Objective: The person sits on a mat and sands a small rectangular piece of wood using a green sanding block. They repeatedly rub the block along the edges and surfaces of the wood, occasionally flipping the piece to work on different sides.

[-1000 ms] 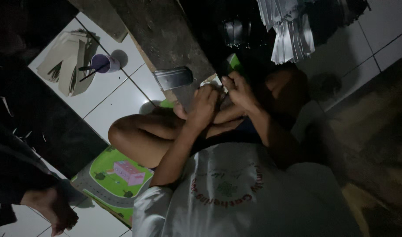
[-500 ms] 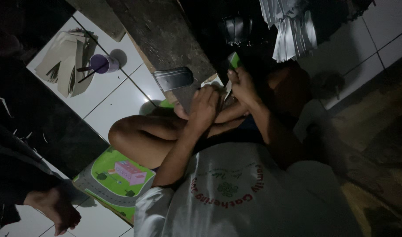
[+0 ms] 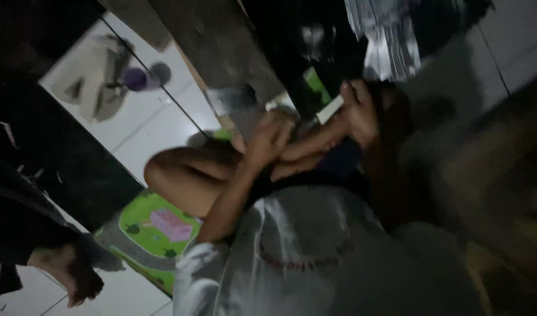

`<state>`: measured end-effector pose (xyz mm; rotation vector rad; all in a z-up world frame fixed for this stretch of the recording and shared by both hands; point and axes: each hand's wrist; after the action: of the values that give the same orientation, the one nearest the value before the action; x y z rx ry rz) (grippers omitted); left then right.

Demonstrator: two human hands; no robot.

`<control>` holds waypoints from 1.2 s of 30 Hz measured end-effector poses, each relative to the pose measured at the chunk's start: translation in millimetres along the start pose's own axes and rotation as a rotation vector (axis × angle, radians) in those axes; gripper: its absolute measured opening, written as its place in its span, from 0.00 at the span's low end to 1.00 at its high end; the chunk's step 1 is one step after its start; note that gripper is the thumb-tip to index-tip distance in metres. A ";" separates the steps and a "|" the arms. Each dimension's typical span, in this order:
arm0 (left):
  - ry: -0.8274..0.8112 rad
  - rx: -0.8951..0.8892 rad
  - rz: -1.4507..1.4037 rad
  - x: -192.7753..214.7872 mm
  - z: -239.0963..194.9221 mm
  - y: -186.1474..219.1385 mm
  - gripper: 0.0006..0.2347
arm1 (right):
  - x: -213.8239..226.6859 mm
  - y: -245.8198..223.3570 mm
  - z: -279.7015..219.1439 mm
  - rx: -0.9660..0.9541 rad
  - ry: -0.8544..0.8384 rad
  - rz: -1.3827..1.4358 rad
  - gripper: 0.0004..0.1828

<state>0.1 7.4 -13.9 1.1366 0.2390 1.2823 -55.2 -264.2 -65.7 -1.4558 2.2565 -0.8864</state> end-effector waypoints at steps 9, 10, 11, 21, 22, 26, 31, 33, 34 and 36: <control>-0.027 0.237 -0.190 -13.3 -16.2 42.3 0.14 | -44.8 39.8 -59.6 0.491 -0.200 -0.268 0.11; 0.013 0.232 -0.205 -13.9 -18.3 40.5 0.12 | -43.8 39.3 -63.0 0.559 -0.191 -0.291 0.12; -0.014 0.181 -0.138 -13.3 -22.0 38.2 0.10 | -39.5 43.0 -67.8 0.619 -0.181 -0.319 0.14; -0.004 0.038 0.207 -21.9 -23.2 1.8 0.09 | 86.2 108.9 -110.8 -0.124 0.317 -1.122 0.23; 0.064 0.015 0.235 -22.9 -19.3 2.9 0.12 | 93.0 116.7 -118.2 -0.169 0.290 -1.156 0.24; 0.029 0.005 0.329 -12.4 -13.7 15.3 0.16 | 88.0 132.5 -144.2 -0.224 0.192 -1.161 0.27; -0.125 -0.026 0.331 -1.9 -11.7 16.0 0.20 | 49.7 77.1 -162.2 0.042 0.287 -0.911 0.30; -0.080 -0.049 0.339 -2.7 -11.3 18.6 0.19 | 36.0 66.5 -156.0 0.321 0.297 -0.781 0.34; -0.057 -0.059 0.344 -2.8 -12.4 19.8 0.18 | 25.7 67.9 -144.1 0.382 0.265 -0.646 0.31; -0.060 -0.074 0.359 -3.4 -11.8 19.3 0.16 | -0.1 75.6 -108.4 0.502 0.206 -0.374 0.26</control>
<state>-21.5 8.1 -6.1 1.1865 -0.0612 1.5543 -169.3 -206.4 -32.3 -1.6092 1.7139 -1.6419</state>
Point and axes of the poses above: each hand's wrist, its own z-axis towards the middle knuckle, its own x-axis out of the back of the hand, y = z × x, and after that the axes turned 14 degrees about -x, right-handed
